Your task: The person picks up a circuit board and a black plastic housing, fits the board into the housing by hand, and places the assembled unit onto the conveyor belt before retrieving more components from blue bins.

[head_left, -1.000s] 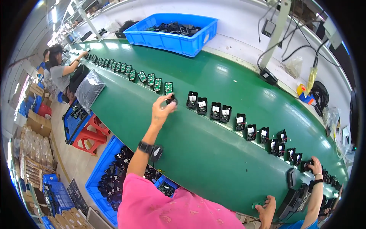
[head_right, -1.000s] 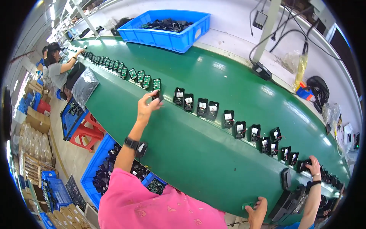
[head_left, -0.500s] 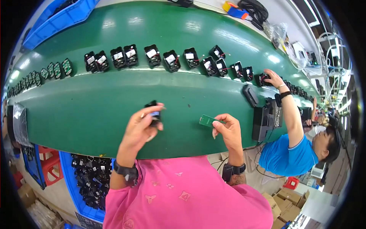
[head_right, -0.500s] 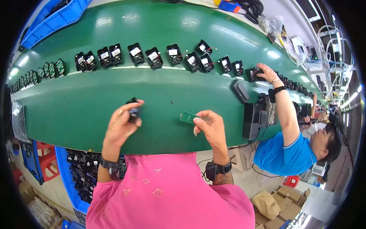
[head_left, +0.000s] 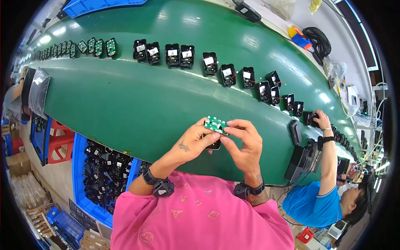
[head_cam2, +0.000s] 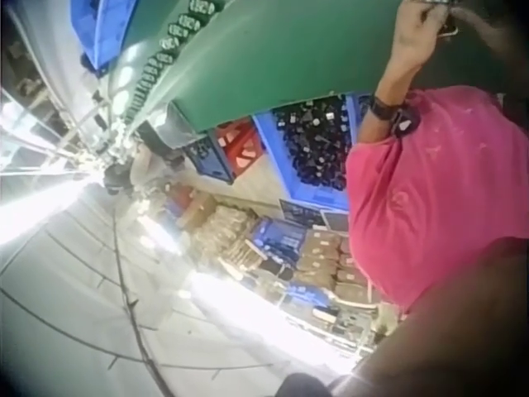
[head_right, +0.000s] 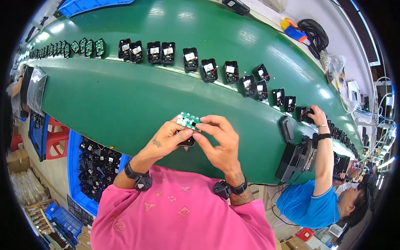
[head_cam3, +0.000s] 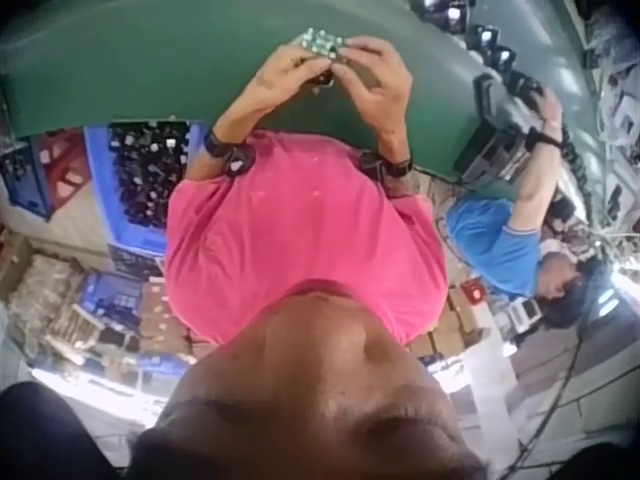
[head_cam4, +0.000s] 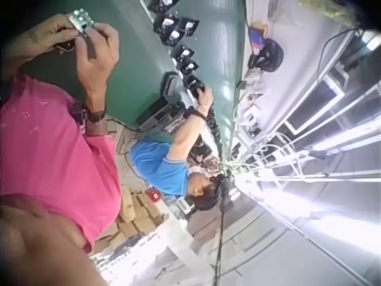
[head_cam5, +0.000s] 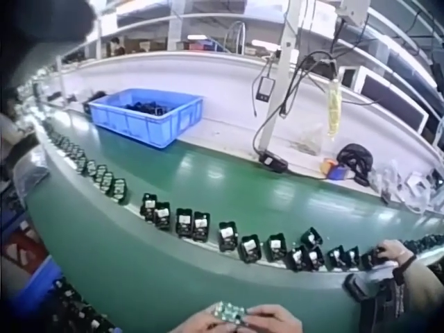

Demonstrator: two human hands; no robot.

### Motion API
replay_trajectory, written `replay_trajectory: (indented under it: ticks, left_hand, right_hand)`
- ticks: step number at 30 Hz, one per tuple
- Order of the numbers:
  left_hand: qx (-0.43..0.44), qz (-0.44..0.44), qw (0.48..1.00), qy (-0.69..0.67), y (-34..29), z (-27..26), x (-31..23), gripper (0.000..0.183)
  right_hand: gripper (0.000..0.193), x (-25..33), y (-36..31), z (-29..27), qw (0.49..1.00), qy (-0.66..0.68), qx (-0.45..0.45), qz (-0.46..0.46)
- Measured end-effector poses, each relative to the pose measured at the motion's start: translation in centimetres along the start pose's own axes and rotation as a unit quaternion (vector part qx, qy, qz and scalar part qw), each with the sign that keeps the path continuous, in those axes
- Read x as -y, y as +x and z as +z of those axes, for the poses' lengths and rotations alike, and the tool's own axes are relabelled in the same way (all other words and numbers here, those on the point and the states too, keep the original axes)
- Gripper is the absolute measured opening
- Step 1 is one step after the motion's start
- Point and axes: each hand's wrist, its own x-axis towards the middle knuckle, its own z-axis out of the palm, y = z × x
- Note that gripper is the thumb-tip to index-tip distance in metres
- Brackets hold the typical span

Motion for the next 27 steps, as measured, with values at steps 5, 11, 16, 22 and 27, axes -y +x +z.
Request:
replay_trajectory:
  ticks: [5, 11, 16, 22, 27]
  left_hand:
    - [-0.065, 0.128, 0.968, 0.208, 0.0, 0.1, -0.5, 0.022]
    - [0.031, 0.145, 0.932, 0.33, -0.2, -0.1, -1.9, 0.017]
    - [-0.033, 0.124, 0.918, 0.375, -0.1, 0.5, -2.0, 0.016]
    - [-0.086, 0.147, 0.91, 0.377, 0.4, 1.3, -2.0, 0.014]
    - [-0.16, 0.155, 0.885, 0.409, 0.3, 1.2, -1.3, 0.013]
  right_hand:
    - [0.024, -1.3, 0.2, -0.6, 0.998, -0.053, 0.006, -0.044]
    - [0.035, 0.3, 1.9, -2.2, 0.975, 0.08, 0.158, 0.132]
    - [0.037, -1.6, 1.2, -4.2, 0.979, -0.01, 0.182, 0.094]
    - [0.039, -0.2, 0.2, -3.6, 0.96, 0.177, 0.107, 0.19]
    - [0.018, -0.8, 0.2, -2.2, 0.943, 0.239, 0.163, 0.164]
